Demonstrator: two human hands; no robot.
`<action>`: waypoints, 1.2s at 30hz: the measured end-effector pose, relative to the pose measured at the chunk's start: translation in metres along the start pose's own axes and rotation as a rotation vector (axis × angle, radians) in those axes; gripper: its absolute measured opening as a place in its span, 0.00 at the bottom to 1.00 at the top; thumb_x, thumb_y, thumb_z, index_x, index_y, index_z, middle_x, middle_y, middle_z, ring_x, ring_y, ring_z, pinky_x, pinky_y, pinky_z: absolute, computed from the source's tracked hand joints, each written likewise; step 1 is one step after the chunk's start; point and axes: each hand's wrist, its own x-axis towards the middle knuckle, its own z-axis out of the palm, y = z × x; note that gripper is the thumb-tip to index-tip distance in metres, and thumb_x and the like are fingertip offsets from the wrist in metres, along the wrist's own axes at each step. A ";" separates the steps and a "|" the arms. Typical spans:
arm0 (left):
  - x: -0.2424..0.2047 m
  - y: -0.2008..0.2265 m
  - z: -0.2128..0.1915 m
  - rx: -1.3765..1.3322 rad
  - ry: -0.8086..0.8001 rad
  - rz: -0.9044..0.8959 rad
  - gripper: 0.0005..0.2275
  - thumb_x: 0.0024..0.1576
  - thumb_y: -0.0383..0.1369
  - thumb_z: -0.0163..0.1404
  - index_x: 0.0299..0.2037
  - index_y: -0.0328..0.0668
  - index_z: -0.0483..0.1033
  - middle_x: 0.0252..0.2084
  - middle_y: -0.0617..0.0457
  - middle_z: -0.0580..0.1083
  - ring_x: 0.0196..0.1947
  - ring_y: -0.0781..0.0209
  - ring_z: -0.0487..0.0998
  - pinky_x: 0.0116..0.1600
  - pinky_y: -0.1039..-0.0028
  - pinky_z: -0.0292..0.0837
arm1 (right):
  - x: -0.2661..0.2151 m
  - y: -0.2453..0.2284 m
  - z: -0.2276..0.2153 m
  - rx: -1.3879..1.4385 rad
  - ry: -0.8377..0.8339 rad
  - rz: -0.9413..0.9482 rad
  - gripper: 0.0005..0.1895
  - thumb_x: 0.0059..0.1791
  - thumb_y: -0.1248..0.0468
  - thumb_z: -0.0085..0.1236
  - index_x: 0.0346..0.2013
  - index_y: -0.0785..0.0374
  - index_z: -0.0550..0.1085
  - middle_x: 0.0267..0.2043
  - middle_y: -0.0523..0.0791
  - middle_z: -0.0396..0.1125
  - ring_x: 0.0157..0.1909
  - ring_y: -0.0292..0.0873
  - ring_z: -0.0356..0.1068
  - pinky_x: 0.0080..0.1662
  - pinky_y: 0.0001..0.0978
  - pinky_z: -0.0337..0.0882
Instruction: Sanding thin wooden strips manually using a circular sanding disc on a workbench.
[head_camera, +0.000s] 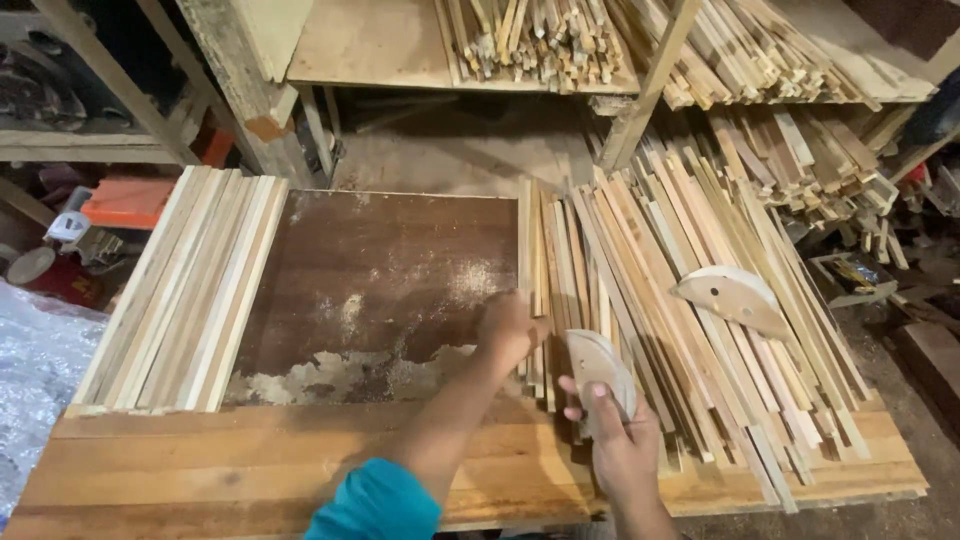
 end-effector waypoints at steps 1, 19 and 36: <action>0.005 -0.013 -0.004 -0.122 0.032 0.059 0.04 0.61 0.29 0.56 0.41 0.38 0.75 0.30 0.55 0.75 0.22 0.69 0.74 0.23 0.84 0.72 | 0.001 -0.007 0.003 -0.060 0.022 0.034 0.19 0.52 0.65 0.54 0.57 0.72 0.74 0.48 0.61 0.77 0.49 0.55 0.79 0.38 0.37 0.79; -0.153 -0.179 -0.113 -0.113 0.071 -0.114 0.19 0.52 0.41 0.56 0.55 0.67 0.83 0.44 0.67 0.86 0.41 0.74 0.85 0.46 0.80 0.79 | 0.079 0.136 0.085 -1.048 -0.572 -0.679 0.33 0.52 0.82 0.42 0.72 0.61 0.61 0.76 0.53 0.54 0.78 0.62 0.47 0.76 0.49 0.48; -0.060 -0.251 -0.042 -0.862 0.555 0.442 0.18 0.62 0.46 0.44 0.45 0.38 0.80 0.38 0.42 0.84 0.36 0.53 0.88 0.39 0.67 0.90 | 0.065 0.173 0.126 -1.421 -0.569 -0.420 0.50 0.40 0.91 0.39 0.74 0.56 0.57 0.78 0.49 0.48 0.79 0.58 0.45 0.66 0.41 0.68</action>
